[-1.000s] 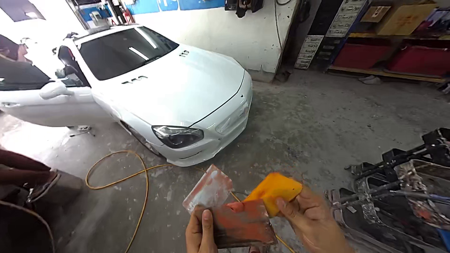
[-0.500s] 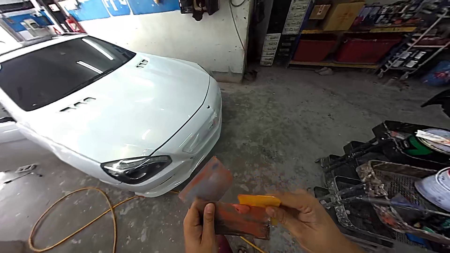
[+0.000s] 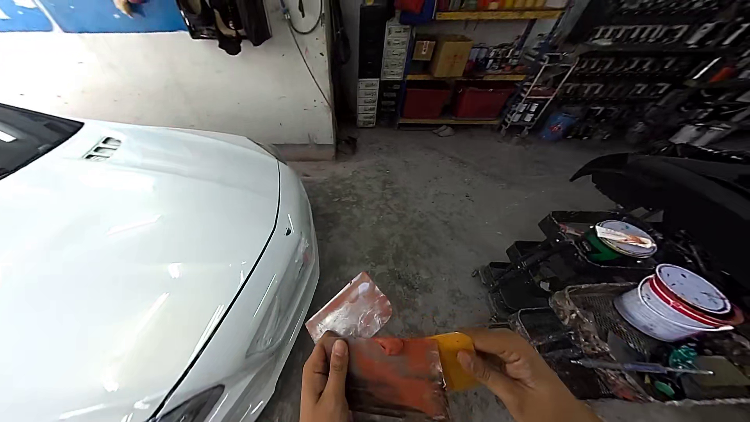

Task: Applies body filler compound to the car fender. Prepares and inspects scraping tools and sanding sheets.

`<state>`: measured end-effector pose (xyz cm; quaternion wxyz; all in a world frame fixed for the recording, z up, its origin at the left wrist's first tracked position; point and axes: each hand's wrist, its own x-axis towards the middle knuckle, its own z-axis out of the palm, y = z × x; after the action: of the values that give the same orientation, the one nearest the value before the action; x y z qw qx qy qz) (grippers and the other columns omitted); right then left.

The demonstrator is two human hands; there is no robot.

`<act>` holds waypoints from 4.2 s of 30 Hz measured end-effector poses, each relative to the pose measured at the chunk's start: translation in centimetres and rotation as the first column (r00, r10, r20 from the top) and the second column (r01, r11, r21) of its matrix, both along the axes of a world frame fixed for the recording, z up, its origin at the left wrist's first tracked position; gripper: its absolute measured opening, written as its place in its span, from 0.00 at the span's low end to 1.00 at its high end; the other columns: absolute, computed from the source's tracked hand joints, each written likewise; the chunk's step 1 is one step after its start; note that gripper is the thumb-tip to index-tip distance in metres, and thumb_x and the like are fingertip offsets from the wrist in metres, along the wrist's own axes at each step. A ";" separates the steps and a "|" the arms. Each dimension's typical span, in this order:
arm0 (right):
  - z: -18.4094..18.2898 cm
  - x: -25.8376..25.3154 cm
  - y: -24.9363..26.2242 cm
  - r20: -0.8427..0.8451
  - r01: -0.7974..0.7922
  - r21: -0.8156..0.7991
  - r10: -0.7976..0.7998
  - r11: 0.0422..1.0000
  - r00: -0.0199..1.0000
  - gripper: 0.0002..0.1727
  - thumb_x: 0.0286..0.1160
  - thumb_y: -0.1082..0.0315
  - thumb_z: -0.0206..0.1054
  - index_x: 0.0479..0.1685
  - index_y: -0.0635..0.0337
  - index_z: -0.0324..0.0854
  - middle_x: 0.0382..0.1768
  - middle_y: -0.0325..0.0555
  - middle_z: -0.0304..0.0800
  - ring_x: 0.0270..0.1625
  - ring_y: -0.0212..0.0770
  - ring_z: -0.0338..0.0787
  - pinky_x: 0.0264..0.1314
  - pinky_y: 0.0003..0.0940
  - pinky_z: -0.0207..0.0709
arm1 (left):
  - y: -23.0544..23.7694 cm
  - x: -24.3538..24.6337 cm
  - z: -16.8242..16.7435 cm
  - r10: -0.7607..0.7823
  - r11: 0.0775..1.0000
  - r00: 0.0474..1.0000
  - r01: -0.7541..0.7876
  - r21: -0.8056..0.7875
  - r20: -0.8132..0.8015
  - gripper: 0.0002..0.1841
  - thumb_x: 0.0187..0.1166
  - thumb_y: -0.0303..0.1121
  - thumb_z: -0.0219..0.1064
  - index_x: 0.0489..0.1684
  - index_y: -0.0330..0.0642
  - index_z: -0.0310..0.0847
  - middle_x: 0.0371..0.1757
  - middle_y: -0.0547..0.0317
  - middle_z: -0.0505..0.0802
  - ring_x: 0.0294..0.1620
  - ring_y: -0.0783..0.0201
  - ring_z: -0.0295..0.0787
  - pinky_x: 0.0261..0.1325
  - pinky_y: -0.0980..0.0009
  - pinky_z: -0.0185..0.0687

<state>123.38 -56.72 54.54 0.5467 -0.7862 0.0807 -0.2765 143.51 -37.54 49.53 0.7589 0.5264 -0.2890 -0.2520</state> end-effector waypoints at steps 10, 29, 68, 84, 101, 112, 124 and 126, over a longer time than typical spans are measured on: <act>2.5 6.4 -8.2 -0.201 0.325 0.193 -0.287 0.926 0.937 0.24 0.85 0.61 0.64 0.80 0.46 0.74 0.46 0.50 0.95 0.40 0.44 0.96 0.41 0.39 0.93 | -9.2 11.3 0.3 -0.153 0.987 0.984 0.156 -0.028 0.094 0.11 0.92 0.38 0.55 0.46 0.44 0.81 0.35 0.66 0.91 0.36 0.74 0.89 0.44 0.74 0.89; 0.0 6.9 -41.9 -0.791 0.350 0.101 -0.139 0.931 0.596 0.41 0.88 0.32 0.36 0.37 0.57 0.84 0.29 0.44 0.82 0.34 0.42 0.85 0.38 0.46 0.79 | -44.4 6.7 1.8 -0.114 0.983 0.460 0.181 0.033 0.881 0.18 0.89 0.53 0.56 0.36 0.51 0.79 0.39 0.66 0.89 0.45 0.75 0.87 0.50 0.78 0.84; -4.4 13.7 -93.6 -0.175 0.771 0.628 -0.945 0.109 0.277 0.17 0.88 0.71 0.52 0.68 0.67 0.78 0.46 0.52 0.93 0.41 0.41 0.95 0.40 0.35 0.91 | -106.2 15.9 -0.1 -0.358 0.880 0.887 0.425 0.211 -0.293 0.21 0.96 0.38 0.36 0.70 0.35 0.68 0.49 0.61 0.92 0.49 0.71 0.93 0.56 0.67 0.92; -5.1 14.9 -118.4 0.144 0.741 0.371 -0.823 0.560 0.550 0.44 0.73 0.70 0.72 0.89 0.74 0.56 0.72 0.55 0.84 0.68 0.41 0.90 0.70 0.34 0.87 | -128.4 13.0 3.1 -0.455 0.885 0.750 0.442 0.147 0.480 0.30 0.91 0.58 0.39 0.60 0.40 0.76 0.44 0.65 0.92 0.45 0.78 0.90 0.51 0.75 0.90; -8.4 2.8 -135.7 0.173 0.891 -0.324 -0.906 0.317 0.385 0.31 0.85 0.47 0.63 0.87 0.38 0.69 0.55 0.45 0.88 0.55 0.41 0.86 0.60 0.46 0.80 | -150.0 3.8 0.9 -0.644 0.758 0.651 0.613 0.222 0.401 0.32 0.93 0.56 0.37 0.60 0.35 0.77 0.44 0.63 0.94 0.45 0.76 0.93 0.51 0.75 0.92; -7.4 9.7 -148.8 0.229 0.967 0.248 -0.973 0.060 0.001 0.41 0.74 0.68 0.71 0.85 0.76 0.58 0.75 0.58 0.79 0.70 0.40 0.86 0.72 0.32 0.84 | -169.1 2.4 -0.3 -0.795 0.575 0.532 0.814 0.083 0.293 0.34 0.90 0.60 0.39 0.63 0.33 0.70 0.48 0.58 0.91 0.50 0.71 0.91 0.56 0.69 0.92; -2.4 8.7 -160.9 0.180 0.921 0.382 -0.971 -0.078 -0.157 0.18 0.81 0.78 0.60 0.67 0.65 0.69 0.47 0.46 0.90 0.49 0.39 0.93 0.54 0.34 0.91 | -183.8 7.9 -1.6 -0.870 0.419 0.239 0.820 0.391 0.431 0.21 0.92 0.48 0.53 0.50 0.41 0.87 0.32 0.63 0.93 0.32 0.71 0.91 0.37 0.67 0.91; -3.0 6.3 -161.7 0.134 0.886 0.457 -0.979 -0.079 -0.156 0.18 0.80 0.78 0.61 0.67 0.65 0.72 0.50 0.50 0.91 0.52 0.42 0.93 0.57 0.37 0.90 | -186.2 8.6 -1.9 -0.887 0.436 0.341 0.841 0.320 0.312 0.20 0.93 0.44 0.51 0.48 0.40 0.86 0.33 0.63 0.93 0.34 0.70 0.92 0.40 0.68 0.92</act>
<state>129.72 -218.37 51.52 0.2493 -0.3268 0.5306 -0.7413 152.13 -223.77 47.65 0.3954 0.3726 -0.6713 -0.5041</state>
